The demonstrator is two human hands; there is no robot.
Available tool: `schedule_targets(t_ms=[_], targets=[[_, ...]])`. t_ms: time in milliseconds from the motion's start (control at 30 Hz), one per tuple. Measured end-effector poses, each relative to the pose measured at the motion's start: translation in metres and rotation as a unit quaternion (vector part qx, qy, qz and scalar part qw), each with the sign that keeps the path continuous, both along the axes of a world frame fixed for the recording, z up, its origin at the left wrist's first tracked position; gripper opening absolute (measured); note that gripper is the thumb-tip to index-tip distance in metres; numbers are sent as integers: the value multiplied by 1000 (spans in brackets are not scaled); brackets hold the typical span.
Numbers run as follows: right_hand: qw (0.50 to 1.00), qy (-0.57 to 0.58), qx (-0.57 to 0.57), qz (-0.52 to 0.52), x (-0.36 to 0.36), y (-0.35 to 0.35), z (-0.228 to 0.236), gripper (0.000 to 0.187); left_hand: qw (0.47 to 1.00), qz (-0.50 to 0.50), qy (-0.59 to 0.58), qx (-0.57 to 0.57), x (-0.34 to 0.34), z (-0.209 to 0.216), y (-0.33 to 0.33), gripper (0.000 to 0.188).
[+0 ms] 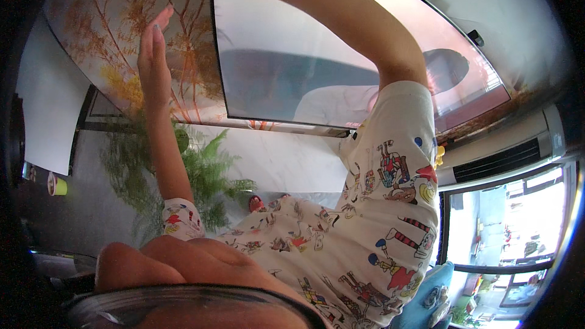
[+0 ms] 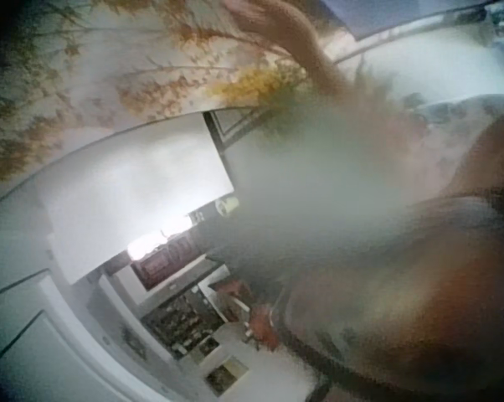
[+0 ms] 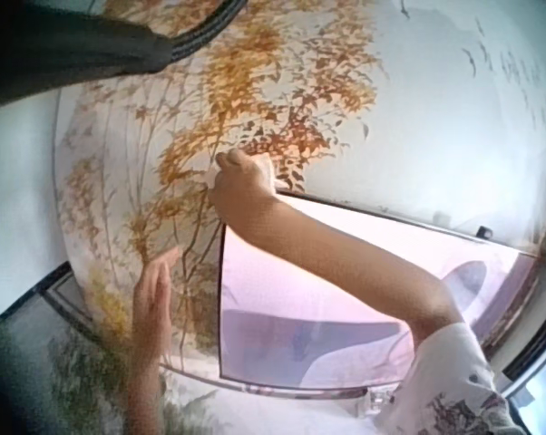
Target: The person wipes a low cabinet, an air conditioning unit, and a coffee table using a cloth.
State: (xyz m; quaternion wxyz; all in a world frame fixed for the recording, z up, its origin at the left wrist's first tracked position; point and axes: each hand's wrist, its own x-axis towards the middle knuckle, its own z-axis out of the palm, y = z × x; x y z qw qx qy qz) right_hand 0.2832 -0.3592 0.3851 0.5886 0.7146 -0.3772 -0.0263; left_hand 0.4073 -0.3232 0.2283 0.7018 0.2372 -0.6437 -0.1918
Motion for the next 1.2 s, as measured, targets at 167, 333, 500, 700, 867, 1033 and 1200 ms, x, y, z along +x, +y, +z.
schedule_targets(t_ms=[167, 333, 500, 700, 867, 1033, 1200], targets=[[990, 36, 37, -129, 12, -31, -24, 31, 999, 20, -19, 19, -1, -17, 29, 42], [984, 101, 7, -143, 16, -38, -25, 31, 999, 37, -38, 5, 12, -18, 48, 34], [971, 176, -73, -142, 12, -34, -12, 31, 998, 37, -42, -15, 18, -19, 53, 33], [995, 43, 73, -48, -13, -23, 17, 34, 997, 29, -67, 28, 12, -17, 59, 34], [988, -66, 48, 133, -47, -41, 6, 42, 996, 0, -90, 17, 5, -17, 60, 33], [988, -70, 75, 119, -52, -43, 16, 44, 994, -17, -104, 32, 1, -17, 56, 31], [975, -79, 191, -87, -59, -44, 47, 37, 989, -21, -143, 30, 1, -19, 53, 30]])
